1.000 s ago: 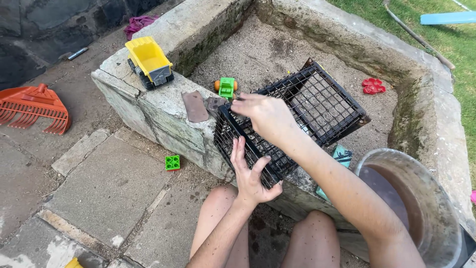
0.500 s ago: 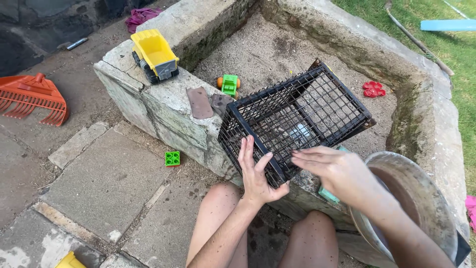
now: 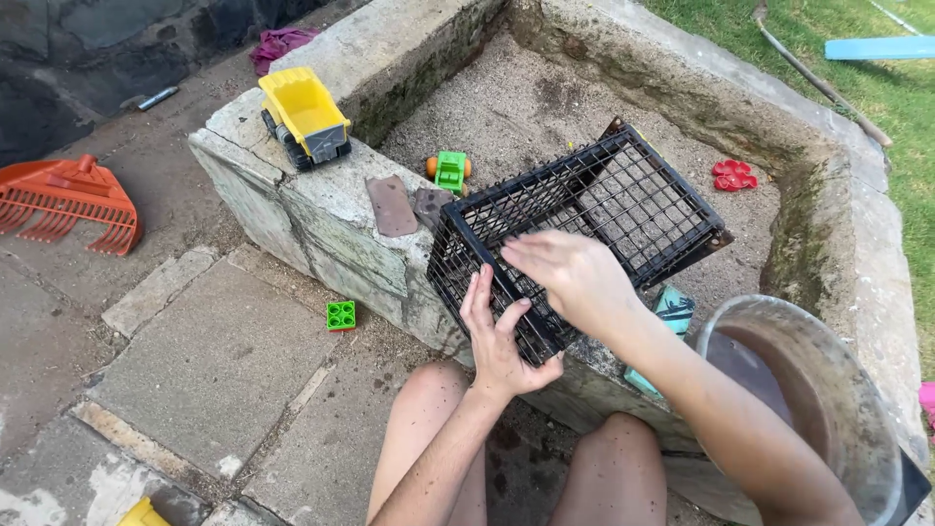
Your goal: Cleaning a metal wire cage using a sponge and a bucket of water
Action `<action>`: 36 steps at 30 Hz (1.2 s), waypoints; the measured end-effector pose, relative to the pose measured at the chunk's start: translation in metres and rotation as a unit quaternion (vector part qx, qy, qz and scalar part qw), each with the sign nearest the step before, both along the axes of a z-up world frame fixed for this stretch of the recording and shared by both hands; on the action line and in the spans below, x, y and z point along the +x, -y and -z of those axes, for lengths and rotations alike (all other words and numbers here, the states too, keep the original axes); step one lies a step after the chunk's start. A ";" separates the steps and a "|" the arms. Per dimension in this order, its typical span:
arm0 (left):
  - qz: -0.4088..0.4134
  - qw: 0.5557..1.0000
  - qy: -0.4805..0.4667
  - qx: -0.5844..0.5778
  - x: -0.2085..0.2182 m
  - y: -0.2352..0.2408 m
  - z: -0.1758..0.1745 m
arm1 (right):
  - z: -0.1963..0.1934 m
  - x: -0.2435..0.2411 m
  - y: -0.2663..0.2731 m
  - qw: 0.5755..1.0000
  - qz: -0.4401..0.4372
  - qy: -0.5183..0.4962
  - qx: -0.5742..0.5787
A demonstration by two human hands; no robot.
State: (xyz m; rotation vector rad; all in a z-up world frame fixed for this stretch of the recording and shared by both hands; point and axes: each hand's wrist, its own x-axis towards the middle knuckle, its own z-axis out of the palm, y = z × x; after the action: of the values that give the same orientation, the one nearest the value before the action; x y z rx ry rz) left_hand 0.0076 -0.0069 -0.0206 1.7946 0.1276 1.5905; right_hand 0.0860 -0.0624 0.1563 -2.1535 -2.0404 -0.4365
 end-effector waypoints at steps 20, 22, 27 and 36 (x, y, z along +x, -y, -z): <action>0.008 1.000 -0.004 0.000 0.000 -0.002 -0.003 | 0.005 0.039 -0.049 0.997 0.003 -0.079 0.013; 0.010 1.000 0.005 -0.005 0.002 -0.001 0.001 | 0.008 0.023 -0.031 0.999 0.015 -0.046 -0.005; 0.019 1.000 0.005 -0.008 0.000 0.000 -0.001 | 0.003 -0.008 0.038 0.998 -0.011 -0.059 0.007; 0.018 0.999 -0.036 0.005 -0.009 0.000 -0.002 | -0.006 -0.036 0.137 0.986 0.073 -0.141 0.060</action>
State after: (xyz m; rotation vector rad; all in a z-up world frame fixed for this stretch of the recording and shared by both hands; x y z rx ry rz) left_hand -0.0018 -0.0070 -0.0183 1.8521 0.1204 1.5036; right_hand 0.0501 -0.1997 0.1618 -2.1581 -1.6737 -0.2458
